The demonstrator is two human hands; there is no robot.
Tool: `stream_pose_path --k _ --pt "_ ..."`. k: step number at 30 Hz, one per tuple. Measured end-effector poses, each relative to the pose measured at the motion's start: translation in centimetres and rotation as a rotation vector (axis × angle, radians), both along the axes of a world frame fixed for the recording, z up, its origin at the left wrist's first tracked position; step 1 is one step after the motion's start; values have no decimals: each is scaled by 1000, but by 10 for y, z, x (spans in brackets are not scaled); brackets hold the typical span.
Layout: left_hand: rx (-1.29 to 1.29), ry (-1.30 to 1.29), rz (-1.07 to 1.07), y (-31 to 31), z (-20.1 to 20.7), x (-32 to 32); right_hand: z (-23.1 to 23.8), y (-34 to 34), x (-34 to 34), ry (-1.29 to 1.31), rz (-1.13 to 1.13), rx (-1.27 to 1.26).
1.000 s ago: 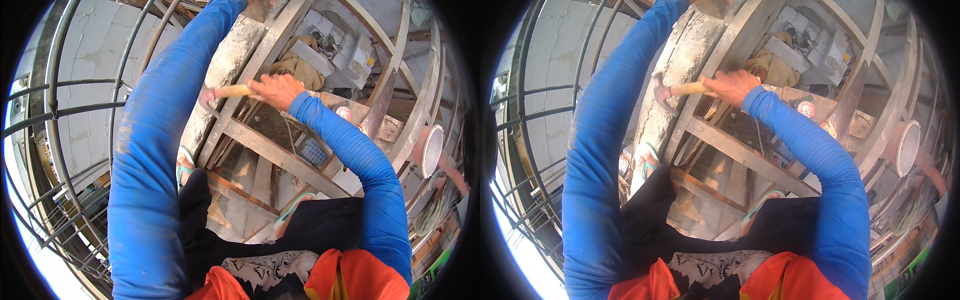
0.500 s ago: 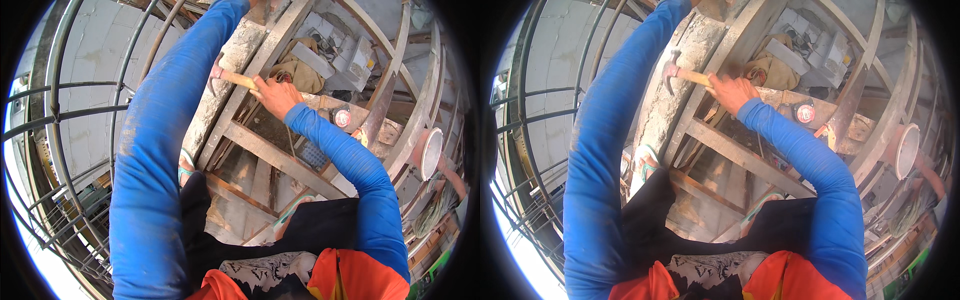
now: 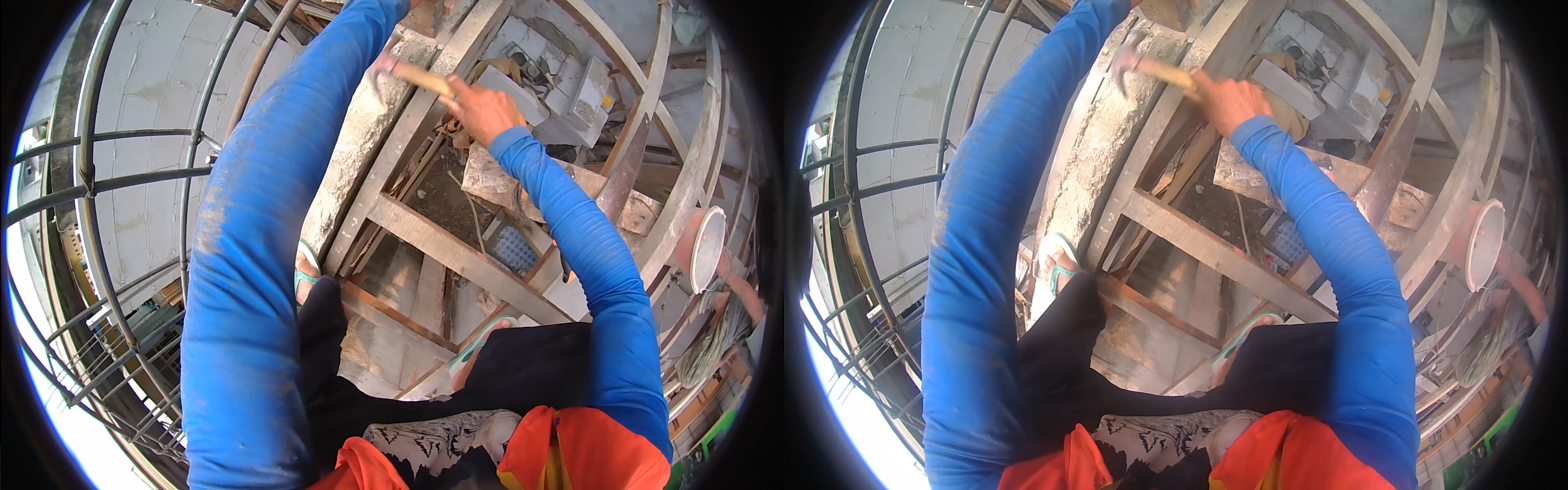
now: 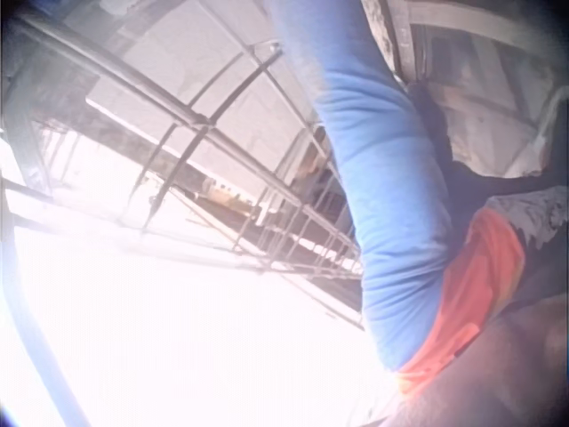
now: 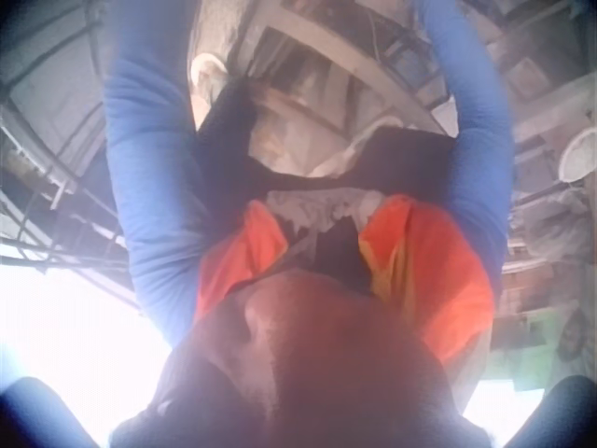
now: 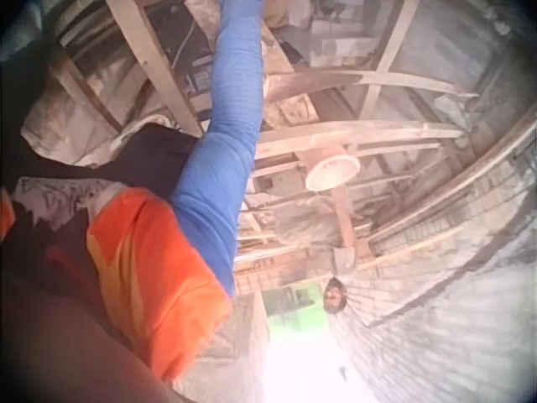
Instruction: The person works on a construction site, hammering nails into wooden planks to secure a scaffolding structure. They measure the wooden beams with a tape measure and use a hammer to drive nails. The person also handles a bucket of nails and positions a long wooden plank for further work.
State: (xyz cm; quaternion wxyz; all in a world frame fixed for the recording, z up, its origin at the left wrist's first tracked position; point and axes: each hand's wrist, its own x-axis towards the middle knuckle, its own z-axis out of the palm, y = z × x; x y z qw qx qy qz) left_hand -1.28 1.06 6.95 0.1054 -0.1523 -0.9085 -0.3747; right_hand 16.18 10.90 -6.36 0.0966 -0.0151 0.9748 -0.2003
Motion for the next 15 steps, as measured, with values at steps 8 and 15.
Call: stream_pose_path --k 8,15 --pt "-2 -24 -41 -3 -5 -2 5 -32 40 209 463 17" --pt "37 12 -9 -6 -6 -2 21 -64 57 120 402 -87"
